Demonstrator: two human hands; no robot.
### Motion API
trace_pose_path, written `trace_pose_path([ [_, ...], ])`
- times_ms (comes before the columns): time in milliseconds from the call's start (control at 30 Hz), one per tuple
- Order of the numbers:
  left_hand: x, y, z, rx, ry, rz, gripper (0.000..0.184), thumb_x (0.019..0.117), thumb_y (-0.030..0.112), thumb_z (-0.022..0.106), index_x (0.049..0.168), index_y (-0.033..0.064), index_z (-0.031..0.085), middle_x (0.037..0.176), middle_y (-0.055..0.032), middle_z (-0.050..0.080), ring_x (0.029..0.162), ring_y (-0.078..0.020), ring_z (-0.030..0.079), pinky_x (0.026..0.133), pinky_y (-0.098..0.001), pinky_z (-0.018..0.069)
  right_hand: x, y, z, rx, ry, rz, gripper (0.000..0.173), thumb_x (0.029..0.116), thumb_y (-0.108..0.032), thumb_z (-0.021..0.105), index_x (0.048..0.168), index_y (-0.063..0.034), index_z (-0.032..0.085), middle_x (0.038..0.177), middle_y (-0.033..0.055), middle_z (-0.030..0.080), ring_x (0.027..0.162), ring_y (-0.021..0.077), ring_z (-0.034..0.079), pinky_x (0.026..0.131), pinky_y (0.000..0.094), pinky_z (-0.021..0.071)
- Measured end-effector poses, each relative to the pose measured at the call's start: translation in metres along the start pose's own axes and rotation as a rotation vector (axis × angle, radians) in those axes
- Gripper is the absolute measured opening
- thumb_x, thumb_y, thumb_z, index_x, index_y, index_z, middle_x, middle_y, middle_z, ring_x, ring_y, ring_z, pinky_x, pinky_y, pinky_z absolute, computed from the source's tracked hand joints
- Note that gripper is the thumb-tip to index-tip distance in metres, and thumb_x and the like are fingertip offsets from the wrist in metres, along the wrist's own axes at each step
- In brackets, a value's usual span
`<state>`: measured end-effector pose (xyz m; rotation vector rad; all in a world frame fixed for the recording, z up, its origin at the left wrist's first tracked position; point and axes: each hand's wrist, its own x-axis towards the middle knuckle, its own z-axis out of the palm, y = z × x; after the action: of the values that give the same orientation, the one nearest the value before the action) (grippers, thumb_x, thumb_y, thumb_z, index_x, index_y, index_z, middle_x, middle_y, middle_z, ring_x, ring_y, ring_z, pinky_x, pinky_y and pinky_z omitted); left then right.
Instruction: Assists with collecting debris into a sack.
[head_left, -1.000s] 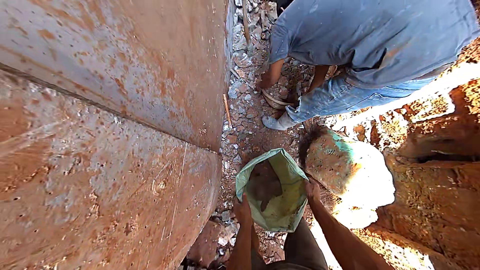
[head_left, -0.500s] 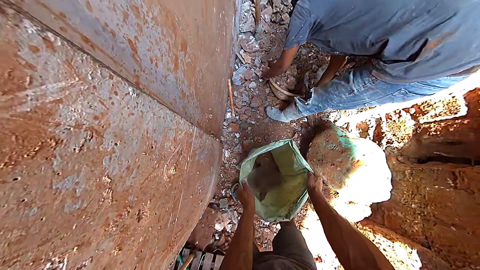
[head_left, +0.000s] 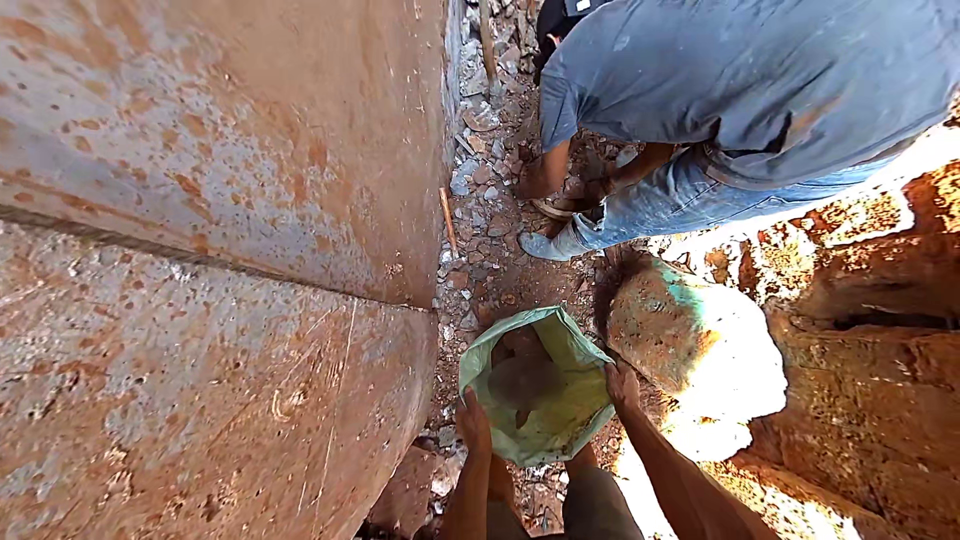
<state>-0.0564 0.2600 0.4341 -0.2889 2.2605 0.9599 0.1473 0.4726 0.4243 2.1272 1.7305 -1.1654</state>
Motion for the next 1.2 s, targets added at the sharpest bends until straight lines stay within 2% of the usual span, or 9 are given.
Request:
trace_pose_path([
  [200, 0.005, 0.003, 0.001, -0.109, -0.042, 0.036, 0.051, 0.1113, 0.034, 0.042, 0.134, -0.0075, 0.059, 0.133, -0.0297, 0.061, 0.129, -0.0377, 0.056, 0.112, -0.054, 0.0397, 0.001, 0.001, -0.002, 0.027, -0.019, 0.025, 0.039, 0.1102, -0.027, 0.046, 0.121, 0.002, 0.07, 0.122, 0.0287, 0.068, 0.121, 0.0437, 0.062, 0.104, 0.0617, 0.0443],
  [367, 0.016, 0.005, 0.001, -0.053, -0.022, -0.023, 0.047, 0.1109, 0.034, 0.045, 0.12, -0.0071, 0.066, 0.119, -0.0283, 0.067, 0.117, -0.0377, 0.062, 0.103, -0.0556, 0.0453, 0.006, -0.001, 0.004, 0.049, -0.031, 0.043, 0.038, 0.108, -0.031, 0.052, 0.113, 0.0009, 0.072, 0.113, 0.0262, 0.07, 0.113, 0.0415, 0.065, 0.099, 0.0615, 0.0462],
  [467, 0.025, 0.01, -0.001, -0.061, -0.041, -0.06, 0.042, 0.1106, 0.028, 0.046, 0.124, -0.0068, 0.064, 0.122, -0.0286, 0.065, 0.119, -0.0386, 0.061, 0.104, -0.0562, 0.0451, 0.008, -0.004, 0.007, 0.06, -0.024, 0.043, 0.037, 0.1076, -0.03, 0.053, 0.112, 0.0009, 0.072, 0.114, 0.0263, 0.07, 0.114, 0.042, 0.065, 0.099, 0.0615, 0.0461],
  [600, 0.032, 0.012, -0.002, -0.121, -0.056, -0.041, 0.04, 0.1096, 0.022, 0.048, 0.135, -0.0073, 0.056, 0.132, -0.0301, 0.06, 0.127, -0.0392, 0.056, 0.108, -0.0555, 0.0425, 0.007, -0.009, 0.009, 0.09, -0.012, 0.066, 0.036, 0.1075, -0.03, 0.053, 0.117, -0.0004, 0.072, 0.119, 0.0264, 0.069, 0.118, 0.0424, 0.063, 0.102, 0.0619, 0.0445],
  [700, 0.032, 0.011, -0.004, -0.139, -0.071, -0.016, 0.048, 0.1105, 0.028, 0.046, 0.142, -0.0068, 0.051, 0.142, -0.0294, 0.054, 0.135, -0.0377, 0.051, 0.114, -0.0532, 0.0381, 0.006, -0.014, 0.012, 0.106, 0.001, 0.071, 0.036, 0.1082, -0.029, 0.051, 0.118, -0.0011, 0.072, 0.12, 0.026, 0.069, 0.119, 0.0416, 0.063, 0.103, 0.0619, 0.0442],
  [767, 0.027, 0.014, -0.006, -0.124, -0.087, -0.014, 0.05, 0.1117, 0.03, 0.042, 0.143, -0.0078, 0.05, 0.144, -0.0299, 0.052, 0.138, -0.0378, 0.049, 0.116, -0.0524, 0.0357, 0.004, -0.018, 0.012, 0.107, 0.008, 0.085, 0.035, 0.1083, -0.028, 0.051, 0.118, -0.0013, 0.072, 0.119, 0.0258, 0.069, 0.119, 0.0414, 0.063, 0.102, 0.0618, 0.0446],
  [867, 0.024, 0.012, -0.005, -0.089, -0.084, -0.027, 0.05, 0.1127, 0.032, 0.038, 0.141, -0.0067, 0.053, 0.141, -0.0292, 0.056, 0.135, -0.0378, 0.052, 0.114, -0.0534, 0.0377, 0.001, -0.023, 0.012, 0.111, -0.006, 0.088, 0.035, 0.1083, -0.028, 0.051, 0.118, -0.0018, 0.072, 0.12, 0.0257, 0.069, 0.119, 0.0414, 0.062, 0.102, 0.0617, 0.0442],
  [1100, 0.023, 0.016, -0.006, -0.061, -0.118, -0.054, 0.052, 0.1127, 0.035, 0.037, 0.136, -0.0066, 0.057, 0.133, -0.031, 0.059, 0.128, -0.0408, 0.056, 0.109, -0.0579, 0.0413, 0.002, -0.02, 0.015, 0.115, 0.018, 0.014, 0.036, 0.1091, -0.027, 0.05, 0.122, -0.0019, 0.072, 0.121, 0.0261, 0.069, 0.12, 0.0421, 0.063, 0.104, 0.062, 0.044],
  [1200, 0.024, 0.013, -0.002, -0.089, -0.124, -0.052, 0.052, 0.1125, 0.035, 0.038, 0.137, -0.0077, 0.056, 0.136, -0.0316, 0.057, 0.131, -0.0409, 0.053, 0.111, -0.0568, 0.0396, 0.001, -0.02, 0.014, 0.121, 0.033, 0.009, 0.036, 0.1094, -0.027, 0.05, 0.123, -0.0029, 0.072, 0.122, 0.0259, 0.069, 0.121, 0.0422, 0.062, 0.104, 0.0617, 0.0439],
])
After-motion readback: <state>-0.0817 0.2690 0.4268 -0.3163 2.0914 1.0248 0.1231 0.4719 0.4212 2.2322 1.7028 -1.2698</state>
